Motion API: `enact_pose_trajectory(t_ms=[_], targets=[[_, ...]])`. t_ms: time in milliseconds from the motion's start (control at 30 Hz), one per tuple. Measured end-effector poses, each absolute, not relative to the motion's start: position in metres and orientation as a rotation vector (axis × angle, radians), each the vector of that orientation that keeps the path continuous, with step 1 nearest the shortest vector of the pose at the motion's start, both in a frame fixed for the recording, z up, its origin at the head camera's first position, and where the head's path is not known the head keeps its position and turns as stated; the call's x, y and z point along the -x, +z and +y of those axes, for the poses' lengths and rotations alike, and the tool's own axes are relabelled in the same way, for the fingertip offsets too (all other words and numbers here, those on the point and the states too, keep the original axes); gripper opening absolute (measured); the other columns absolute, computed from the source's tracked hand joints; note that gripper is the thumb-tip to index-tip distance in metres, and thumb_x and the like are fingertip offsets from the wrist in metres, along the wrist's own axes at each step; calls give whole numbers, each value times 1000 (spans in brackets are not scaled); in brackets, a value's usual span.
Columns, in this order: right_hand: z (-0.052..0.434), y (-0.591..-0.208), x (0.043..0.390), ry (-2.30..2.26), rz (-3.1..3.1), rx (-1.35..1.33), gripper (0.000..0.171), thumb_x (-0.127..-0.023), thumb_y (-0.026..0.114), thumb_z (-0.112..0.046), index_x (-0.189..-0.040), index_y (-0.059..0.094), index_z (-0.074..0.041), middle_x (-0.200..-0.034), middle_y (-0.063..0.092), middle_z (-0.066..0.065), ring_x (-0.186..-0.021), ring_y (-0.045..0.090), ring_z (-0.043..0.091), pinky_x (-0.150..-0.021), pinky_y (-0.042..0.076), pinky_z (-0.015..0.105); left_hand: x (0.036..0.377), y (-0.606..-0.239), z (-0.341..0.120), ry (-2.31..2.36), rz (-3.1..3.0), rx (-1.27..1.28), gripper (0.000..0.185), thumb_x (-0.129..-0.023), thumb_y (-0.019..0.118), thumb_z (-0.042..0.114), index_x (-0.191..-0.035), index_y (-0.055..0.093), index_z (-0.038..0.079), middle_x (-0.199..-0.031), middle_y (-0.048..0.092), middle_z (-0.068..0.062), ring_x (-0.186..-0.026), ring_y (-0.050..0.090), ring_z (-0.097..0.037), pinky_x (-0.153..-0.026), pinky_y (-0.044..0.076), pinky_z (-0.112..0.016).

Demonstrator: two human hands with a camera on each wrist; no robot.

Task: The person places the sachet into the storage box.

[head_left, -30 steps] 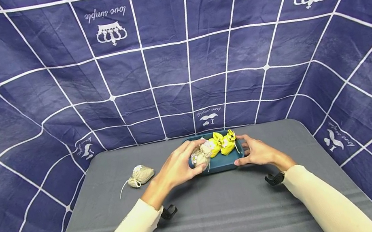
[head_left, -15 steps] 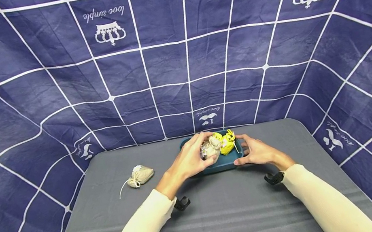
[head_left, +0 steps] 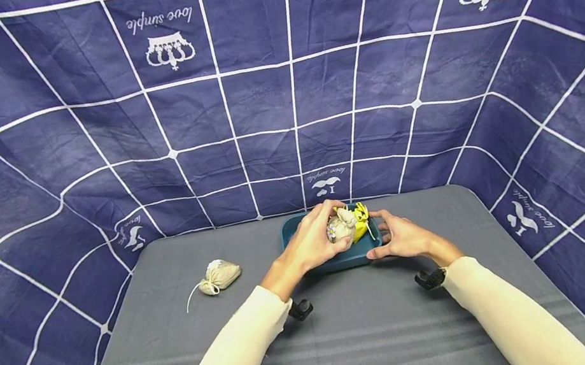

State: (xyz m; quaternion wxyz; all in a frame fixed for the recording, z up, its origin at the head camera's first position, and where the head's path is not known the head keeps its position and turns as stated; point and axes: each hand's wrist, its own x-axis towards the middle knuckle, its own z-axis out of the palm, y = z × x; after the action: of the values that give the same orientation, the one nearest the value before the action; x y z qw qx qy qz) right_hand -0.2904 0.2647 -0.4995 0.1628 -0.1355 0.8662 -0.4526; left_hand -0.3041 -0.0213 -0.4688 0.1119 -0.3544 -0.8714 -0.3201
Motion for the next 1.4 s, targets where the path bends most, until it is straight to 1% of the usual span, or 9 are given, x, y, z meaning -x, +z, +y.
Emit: enact_pose_trajectory(t_ms=[100, 233, 500, 733, 933, 1000, 1100, 1233, 1400], targets=[[265, -500, 291, -1310, 2457, 391, 116, -94, 99, -20, -178, 23, 6, -160, 63, 41, -129, 82, 44, -100, 70, 45, 306, -471, -15, -926, -2593, 1008, 73, -92, 97, 28, -154, 59, 18, -138, 76, -10, -120, 78, -27, -105, 68, -47], [265, -500, 291, -1303, 2462, 392, 116, -94, 99, -21, -178, 23, 5, -159, 64, 39, -127, 83, 41, -98, 70, 42, 309, -474, -8, -917, -2628, 977, 73, -93, 97, 30, -154, 58, 21, -139, 76, -9, -117, 79, -25, -99, 69, -46], [266, -500, 292, -1272, 2490, 402, 115, -95, 99, -25, -179, 25, 3, -158, 66, 38, -127, 83, 41, -101, 69, 47, 311, -480, 2, -928, -2638, 1006, 71, -93, 97, 25, -151, 57, 14, -136, 77, -14, -116, 80, -30, -103, 68, -46], [267, -501, 292, -1257, 2508, 400, 115, -94, 99, -26, -178, 27, 3, -157, 67, 38, -128, 83, 42, -103, 69, 50, 311, -486, 7, -943, -2627, 1028, 70, -92, 97, 24, -149, 57, 12, -133, 77, -13, -117, 79, -26, -104, 68, -44], [267, -500, 292, -1239, 2523, 402, 115, -94, 100, -28, -178, 28, 2, -158, 66, 38, -128, 83, 43, -105, 68, 52, 312, -489, 10, -929, -2630, 1034, 70, -93, 97, 25, -149, 57, 12, -135, 77, -14, -118, 78, -26, -105, 68, -43], [267, -500, 292, -1238, 2523, 405, 115, -94, 100, -27, -178, 28, 2, -158, 66, 38, -128, 83, 42, -105, 68, 52, 312, -490, 11, -933, -2643, 1033, 71, -94, 96, 26, -151, 57, 11, -137, 77, -14, -120, 79, -26, -106, 68, -43], [267, -500, 292, -1258, 2509, 408, 115, -94, 100, -26, -178, 27, 3, -157, 66, 38, -126, 84, 41, -104, 69, 49, 311, -491, 11, -951, -2669, 1053, 82, -94, 97, 31, -160, 54, 8, -140, 76, -17, -122, 79, -29, -106, 68, -45], [266, -501, 292, -1308, 2476, 407, 116, -93, 100, -21, -177, 25, 5, -158, 66, 39, -126, 84, 40, -102, 70, 45, 308, -493, 9, -918, -2689, 1097, 94, -94, 98, 38, -168, 50, 5, -148, 73, -21, -128, 78, -32, -110, 67, -49], [267, -502, 292, -1305, 2486, 400, 115, -94, 99, -23, -177, 26, 5, -158, 65, 39, -126, 84, 40, -101, 69, 44, 306, -493, 7, -834, -2690, 1094, 89, -96, 96, 41, -168, 54, 9, -153, 72, -19, -134, 77, -32, -114, 65, -50]])
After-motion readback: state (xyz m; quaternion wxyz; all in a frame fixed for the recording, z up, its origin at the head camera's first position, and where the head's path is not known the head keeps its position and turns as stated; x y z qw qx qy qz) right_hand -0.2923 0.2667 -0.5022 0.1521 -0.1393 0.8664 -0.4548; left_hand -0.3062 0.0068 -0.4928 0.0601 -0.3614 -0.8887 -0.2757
